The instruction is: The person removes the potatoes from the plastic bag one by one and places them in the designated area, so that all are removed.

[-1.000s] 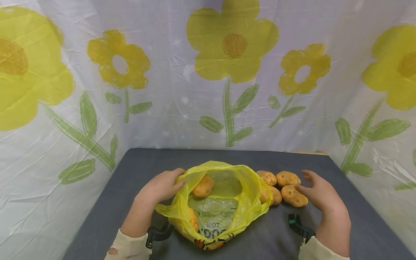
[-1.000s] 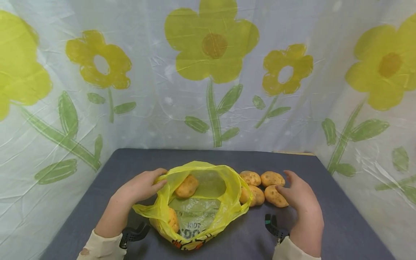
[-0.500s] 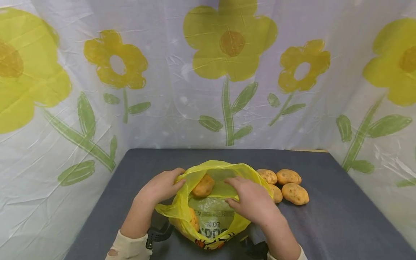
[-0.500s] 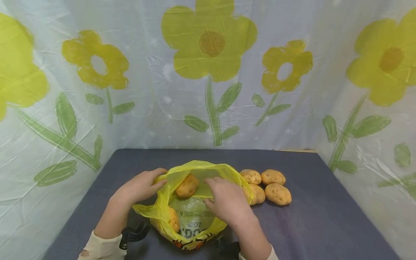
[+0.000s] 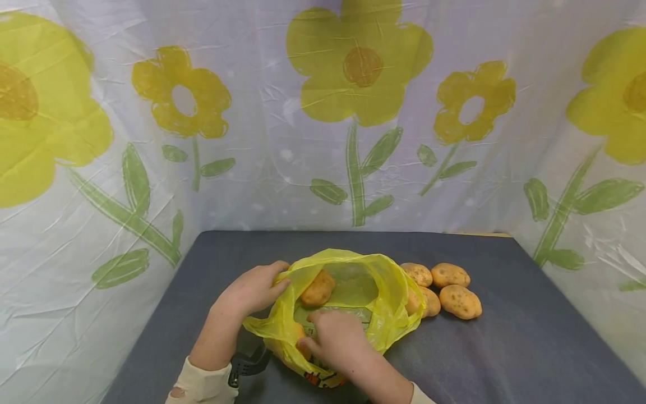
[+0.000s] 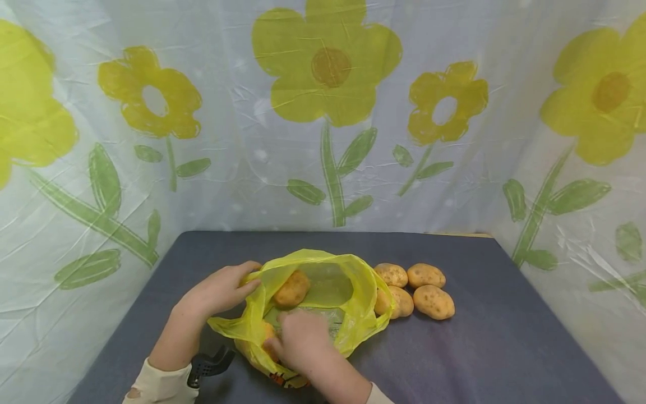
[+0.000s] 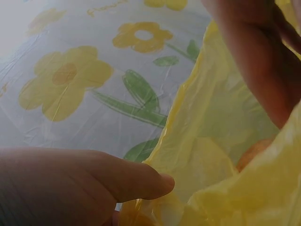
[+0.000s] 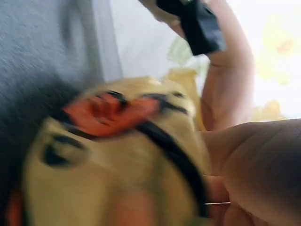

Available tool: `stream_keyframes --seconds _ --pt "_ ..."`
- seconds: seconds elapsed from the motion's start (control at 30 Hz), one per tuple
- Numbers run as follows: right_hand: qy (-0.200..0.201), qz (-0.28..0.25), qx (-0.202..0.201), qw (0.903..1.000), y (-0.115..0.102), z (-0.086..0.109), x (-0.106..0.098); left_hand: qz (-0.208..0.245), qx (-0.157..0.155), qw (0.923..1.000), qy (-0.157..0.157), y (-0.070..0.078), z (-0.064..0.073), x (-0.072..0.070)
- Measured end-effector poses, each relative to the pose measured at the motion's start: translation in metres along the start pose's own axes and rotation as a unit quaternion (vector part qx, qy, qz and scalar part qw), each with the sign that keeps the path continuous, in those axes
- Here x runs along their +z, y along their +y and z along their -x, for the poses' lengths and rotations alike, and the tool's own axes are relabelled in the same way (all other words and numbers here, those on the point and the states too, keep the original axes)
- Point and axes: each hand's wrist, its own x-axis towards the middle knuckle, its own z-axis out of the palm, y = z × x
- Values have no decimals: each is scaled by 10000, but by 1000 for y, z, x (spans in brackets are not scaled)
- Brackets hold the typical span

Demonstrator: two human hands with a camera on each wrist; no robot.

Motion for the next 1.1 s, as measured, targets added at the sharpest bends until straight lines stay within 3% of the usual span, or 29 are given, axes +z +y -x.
stream_keyframes --seconds 0.27,0.5,0.63,0.9,1.1 --pt "-228 -369 0 9991 -11 0 15 -6 18 10000 -30 0 0 0" --pt "-504 -1574 116 9862 -10 -2 21 16 -2 10000 -36 -1 0 1" --pt "-586 -1962 310 9783 -3 -4 11 45 -20 10000 -51 -2 0 1" --pt "113 -1391 634 9882 22 0 -23 82 -69 9999 -123 -1 -1 0" --pt "305 -1576 620 9851 42 10 -52 70 -69 9999 -112 -1 -1 -1"
